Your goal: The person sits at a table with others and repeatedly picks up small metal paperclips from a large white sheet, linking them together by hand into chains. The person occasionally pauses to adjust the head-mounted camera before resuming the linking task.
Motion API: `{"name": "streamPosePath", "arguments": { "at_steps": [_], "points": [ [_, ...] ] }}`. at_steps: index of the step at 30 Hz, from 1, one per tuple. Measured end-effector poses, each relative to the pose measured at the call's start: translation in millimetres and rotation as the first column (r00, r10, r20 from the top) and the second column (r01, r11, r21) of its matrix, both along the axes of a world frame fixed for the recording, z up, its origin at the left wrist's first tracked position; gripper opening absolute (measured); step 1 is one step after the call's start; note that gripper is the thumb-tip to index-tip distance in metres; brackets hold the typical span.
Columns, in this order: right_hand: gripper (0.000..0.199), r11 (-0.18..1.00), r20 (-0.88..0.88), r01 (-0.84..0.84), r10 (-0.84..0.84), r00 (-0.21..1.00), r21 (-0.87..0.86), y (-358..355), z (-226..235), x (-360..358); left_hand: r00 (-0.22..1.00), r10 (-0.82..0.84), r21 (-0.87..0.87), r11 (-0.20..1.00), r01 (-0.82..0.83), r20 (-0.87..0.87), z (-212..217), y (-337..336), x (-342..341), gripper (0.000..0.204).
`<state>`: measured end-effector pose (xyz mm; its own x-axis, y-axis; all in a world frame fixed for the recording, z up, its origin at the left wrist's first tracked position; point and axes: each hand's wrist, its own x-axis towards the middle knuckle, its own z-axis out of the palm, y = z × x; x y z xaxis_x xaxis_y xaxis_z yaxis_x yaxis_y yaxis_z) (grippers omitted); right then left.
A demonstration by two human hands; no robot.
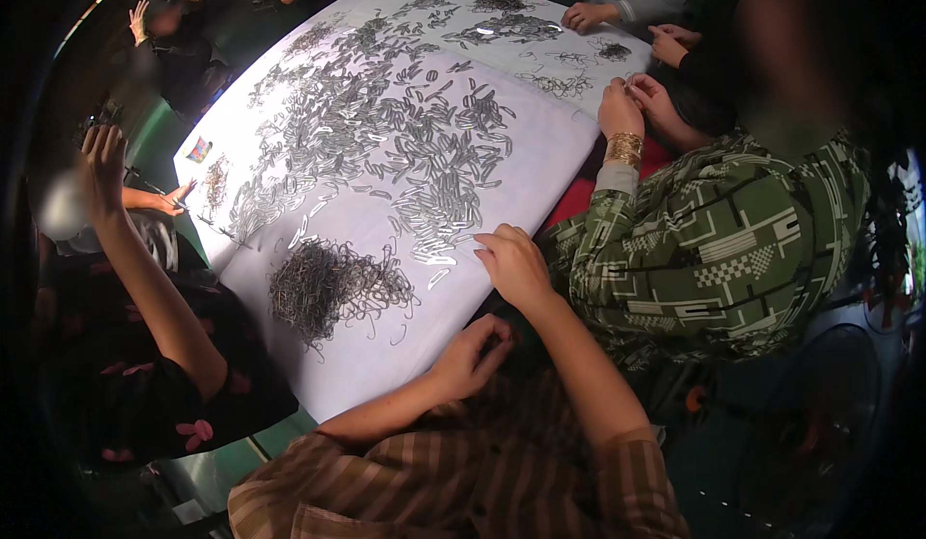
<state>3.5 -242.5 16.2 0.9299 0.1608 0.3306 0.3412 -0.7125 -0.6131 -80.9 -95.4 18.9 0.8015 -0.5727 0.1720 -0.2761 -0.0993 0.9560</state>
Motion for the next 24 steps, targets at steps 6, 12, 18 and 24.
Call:
{"name": "streamPosePath", "arguments": {
  "at_steps": [6, 12, 18, 24],
  "points": [
    [0.016, 0.985, 0.023, -0.033, 0.038, 0.999, -0.170, 26, -45, 39, 1.000, 0.009, -0.001, 1.000, -0.009, -0.020, -7, 5, 11, 0.010],
    [0.009, 1.000, -0.150, 0.020, -0.022, 0.988, -0.019, 21, -38, 35, 1.000, 0.008, -0.021, 1.000, -0.008, -0.013, -14, 2, 16, 0.011],
    [0.014, 0.971, -0.145, 0.159, -0.133, 0.980, 0.180, 12, -29, 15, 0.998, 0.062, -0.001, 0.998, -0.062, -0.008, -22, -1, 18, 0.011],
    [0.014, 0.778, -0.452, 0.257, 0.039, 0.891, 0.573, -9, -19, -28, 0.970, 0.222, 0.013, 0.975, -0.224, 0.096, -13, -7, 20, 0.010]
  ]
}}
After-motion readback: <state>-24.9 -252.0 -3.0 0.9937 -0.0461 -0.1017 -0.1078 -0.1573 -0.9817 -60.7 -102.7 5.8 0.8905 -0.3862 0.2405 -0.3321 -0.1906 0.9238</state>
